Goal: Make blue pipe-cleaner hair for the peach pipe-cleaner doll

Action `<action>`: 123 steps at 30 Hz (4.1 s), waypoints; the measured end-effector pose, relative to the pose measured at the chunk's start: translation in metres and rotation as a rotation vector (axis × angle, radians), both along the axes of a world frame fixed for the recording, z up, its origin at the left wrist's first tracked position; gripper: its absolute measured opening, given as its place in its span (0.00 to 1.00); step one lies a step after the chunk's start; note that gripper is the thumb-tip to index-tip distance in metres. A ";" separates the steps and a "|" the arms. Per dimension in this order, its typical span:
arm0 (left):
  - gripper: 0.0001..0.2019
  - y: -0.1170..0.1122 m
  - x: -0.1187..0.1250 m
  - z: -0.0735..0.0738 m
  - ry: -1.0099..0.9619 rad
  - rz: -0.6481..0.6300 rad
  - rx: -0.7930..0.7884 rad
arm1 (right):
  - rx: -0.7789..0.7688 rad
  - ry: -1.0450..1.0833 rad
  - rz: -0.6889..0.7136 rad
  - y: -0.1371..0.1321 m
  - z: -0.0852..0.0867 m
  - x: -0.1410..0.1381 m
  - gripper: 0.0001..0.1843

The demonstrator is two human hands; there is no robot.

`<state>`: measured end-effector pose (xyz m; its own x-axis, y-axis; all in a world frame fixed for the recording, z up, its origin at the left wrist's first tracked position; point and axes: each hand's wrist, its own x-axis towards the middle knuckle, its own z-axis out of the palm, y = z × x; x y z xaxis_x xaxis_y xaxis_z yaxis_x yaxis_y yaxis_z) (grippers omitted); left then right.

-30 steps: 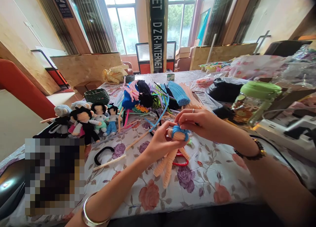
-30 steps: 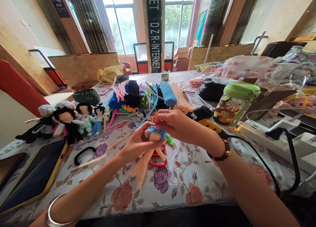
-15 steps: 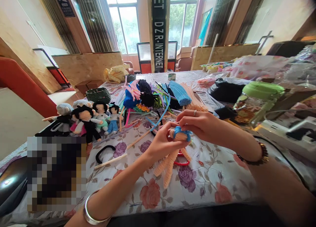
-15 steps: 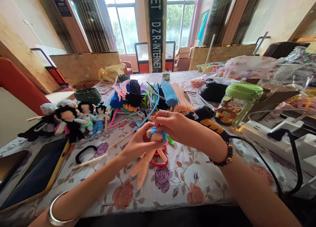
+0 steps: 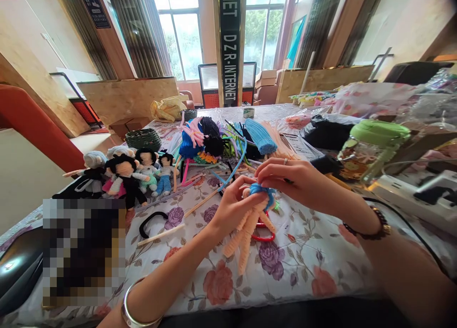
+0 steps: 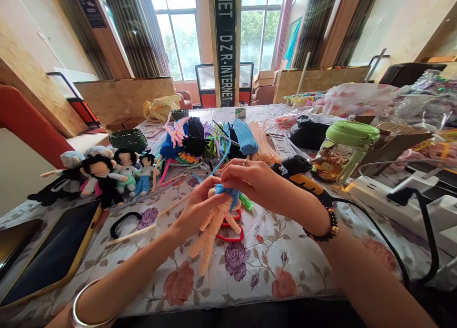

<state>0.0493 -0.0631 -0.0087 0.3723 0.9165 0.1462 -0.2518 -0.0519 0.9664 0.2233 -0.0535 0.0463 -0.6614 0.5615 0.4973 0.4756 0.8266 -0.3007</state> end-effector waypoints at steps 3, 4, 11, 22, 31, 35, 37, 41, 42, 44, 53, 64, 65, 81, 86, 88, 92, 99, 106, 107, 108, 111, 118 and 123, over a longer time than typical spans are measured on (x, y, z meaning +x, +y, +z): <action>0.16 0.000 -0.001 0.001 -0.034 0.026 -0.007 | 0.012 0.066 -0.062 -0.004 0.004 -0.002 0.11; 0.16 0.000 -0.001 0.001 -0.041 0.035 -0.011 | 0.013 0.095 -0.083 -0.004 0.005 -0.003 0.11; 0.16 0.000 -0.002 0.001 -0.077 0.054 -0.041 | -0.163 0.213 -0.100 -0.007 0.005 -0.006 0.08; 0.15 0.003 -0.003 -0.002 0.017 0.055 0.009 | -0.187 0.203 -0.098 -0.005 -0.002 -0.008 0.12; 0.16 0.002 -0.002 0.000 0.022 0.070 -0.017 | -0.360 0.291 -0.116 0.000 -0.004 -0.003 0.15; 0.16 0.002 -0.002 -0.001 0.022 0.063 -0.016 | -0.360 0.281 -0.084 -0.001 -0.005 -0.004 0.15; 0.16 0.002 -0.002 -0.001 0.024 0.064 -0.009 | -0.323 0.261 -0.077 -0.002 -0.005 -0.005 0.14; 0.15 0.002 -0.003 -0.001 0.008 0.065 0.012 | -0.237 0.224 -0.095 -0.004 -0.003 -0.007 0.13; 0.14 0.002 -0.003 -0.001 0.002 0.065 0.011 | -0.225 0.216 -0.096 -0.005 -0.002 -0.007 0.13; 0.14 0.001 -0.003 0.000 -0.007 0.068 0.008 | -0.217 0.207 -0.092 -0.005 -0.002 -0.008 0.12; 0.15 0.001 -0.002 0.000 -0.037 0.096 0.024 | -0.363 0.308 -0.090 -0.003 -0.007 -0.009 0.13; 0.15 0.000 -0.003 0.001 -0.058 0.085 -0.047 | -0.342 0.251 -0.142 -0.002 -0.004 -0.009 0.14; 0.15 0.000 -0.003 0.001 -0.064 0.083 -0.055 | -0.331 0.243 -0.147 -0.002 -0.004 -0.008 0.14; 0.14 0.002 -0.004 0.001 -0.118 0.003 -0.156 | -0.194 0.248 -0.138 -0.002 -0.007 -0.013 0.09; 0.13 0.002 -0.004 -0.001 -0.061 0.014 -0.141 | -0.194 0.271 -0.132 0.000 -0.009 -0.013 0.08; 0.13 0.003 -0.004 -0.002 -0.024 0.020 -0.134 | -0.324 0.361 -0.106 0.003 -0.012 -0.011 0.09; 0.13 0.006 -0.004 -0.004 0.071 0.050 -0.114 | -0.660 0.576 -0.088 0.011 -0.019 -0.006 0.10; 0.16 0.009 -0.005 -0.012 0.288 0.133 -0.117 | -1.218 0.831 0.009 0.020 -0.031 -0.009 0.11; 0.12 0.010 -0.006 -0.008 0.238 0.369 0.093 | -1.161 0.947 -0.035 0.014 -0.033 -0.020 0.11; 0.12 0.009 -0.006 -0.005 0.208 0.381 0.120 | -1.124 0.964 -0.038 0.012 -0.034 -0.022 0.10; 0.12 0.008 -0.006 -0.003 0.174 0.373 0.143 | -1.081 0.974 -0.042 0.011 -0.036 -0.024 0.10; 0.12 0.004 -0.005 0.002 0.138 0.281 0.213 | -0.903 0.966 -0.049 0.006 -0.041 -0.031 0.07; 0.13 0.001 -0.003 0.000 0.062 0.213 0.209 | -0.641 0.909 -0.057 -0.001 -0.047 -0.041 0.06; 0.14 0.003 -0.004 -0.001 0.052 0.207 0.173 | -0.604 0.894 -0.044 0.000 -0.046 -0.042 0.07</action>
